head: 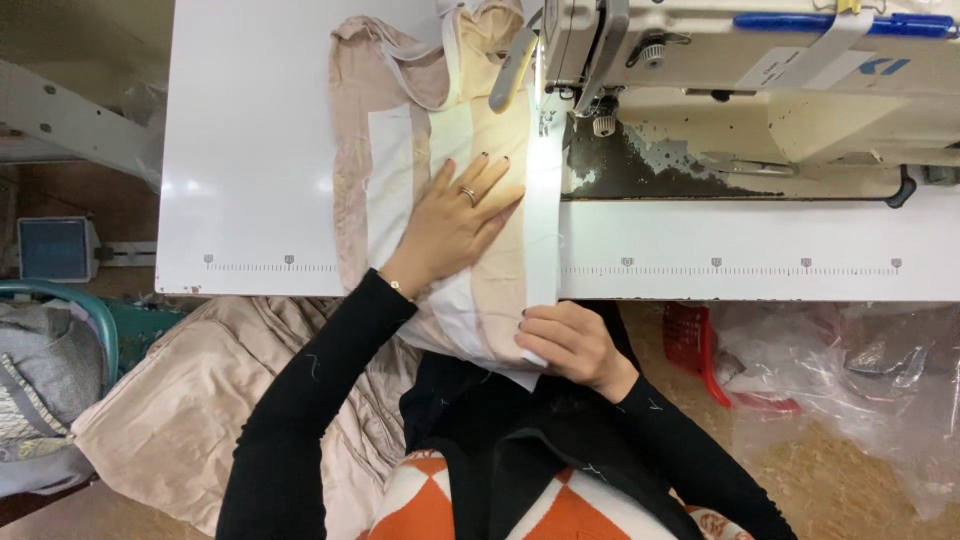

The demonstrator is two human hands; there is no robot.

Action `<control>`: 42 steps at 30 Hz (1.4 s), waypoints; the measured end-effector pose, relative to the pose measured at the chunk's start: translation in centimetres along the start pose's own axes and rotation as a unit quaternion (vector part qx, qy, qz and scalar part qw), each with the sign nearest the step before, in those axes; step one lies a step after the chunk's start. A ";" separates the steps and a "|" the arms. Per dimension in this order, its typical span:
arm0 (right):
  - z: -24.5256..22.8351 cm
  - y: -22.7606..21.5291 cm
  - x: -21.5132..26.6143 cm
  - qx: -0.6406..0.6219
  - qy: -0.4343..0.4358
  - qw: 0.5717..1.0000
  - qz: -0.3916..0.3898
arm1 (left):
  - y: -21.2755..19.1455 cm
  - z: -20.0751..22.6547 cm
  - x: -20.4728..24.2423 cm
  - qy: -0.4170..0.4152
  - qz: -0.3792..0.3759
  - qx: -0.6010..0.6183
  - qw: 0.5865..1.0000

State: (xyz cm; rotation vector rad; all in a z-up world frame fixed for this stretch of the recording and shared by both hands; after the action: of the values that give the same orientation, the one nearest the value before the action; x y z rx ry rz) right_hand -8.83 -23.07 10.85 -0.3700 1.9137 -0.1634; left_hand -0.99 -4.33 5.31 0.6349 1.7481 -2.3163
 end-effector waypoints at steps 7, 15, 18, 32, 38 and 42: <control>-3.3 1.7 -4.3 -0.083 0.005 0.996 -0.005 | -3.8 2.3 -0.4 0.137 0.031 0.020 0.990; 2.3 -2.3 8.1 -0.111 0.382 0.914 0.081 | -1.2 3.0 1.1 0.171 0.029 -0.040 0.984; 6.7 -0.2 17.7 -0.187 0.649 0.723 0.144 | -0.8 3.4 1.2 0.179 0.017 -0.060 0.982; 5.2 -0.6 14.1 -0.119 0.560 0.817 0.064 | 0.5 9.9 5.5 0.168 -0.054 0.065 0.982; 5.6 -1.0 17.0 -0.208 0.674 0.698 0.124 | -1.0 10.7 6.0 0.162 0.005 0.104 0.981; 4.9 -1.1 12.6 -0.104 0.498 0.860 -0.040 | -0.4 7.6 2.5 0.042 -0.093 0.252 0.962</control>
State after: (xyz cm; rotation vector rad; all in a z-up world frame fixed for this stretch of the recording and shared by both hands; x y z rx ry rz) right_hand -8.22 -28.04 -1.81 -0.5784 2.9625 -0.2281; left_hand -5.09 -11.09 6.28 0.6715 1.2883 -2.9384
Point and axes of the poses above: each hand's wrist, its own x-axis away from the middle knuckle, its own y-axis out of the palm, z = x × y, the point moved 10 cm from there along -x, towards the middle knuckle, and after that the axes turned 13 degrees about z, right-handed, at the moved point
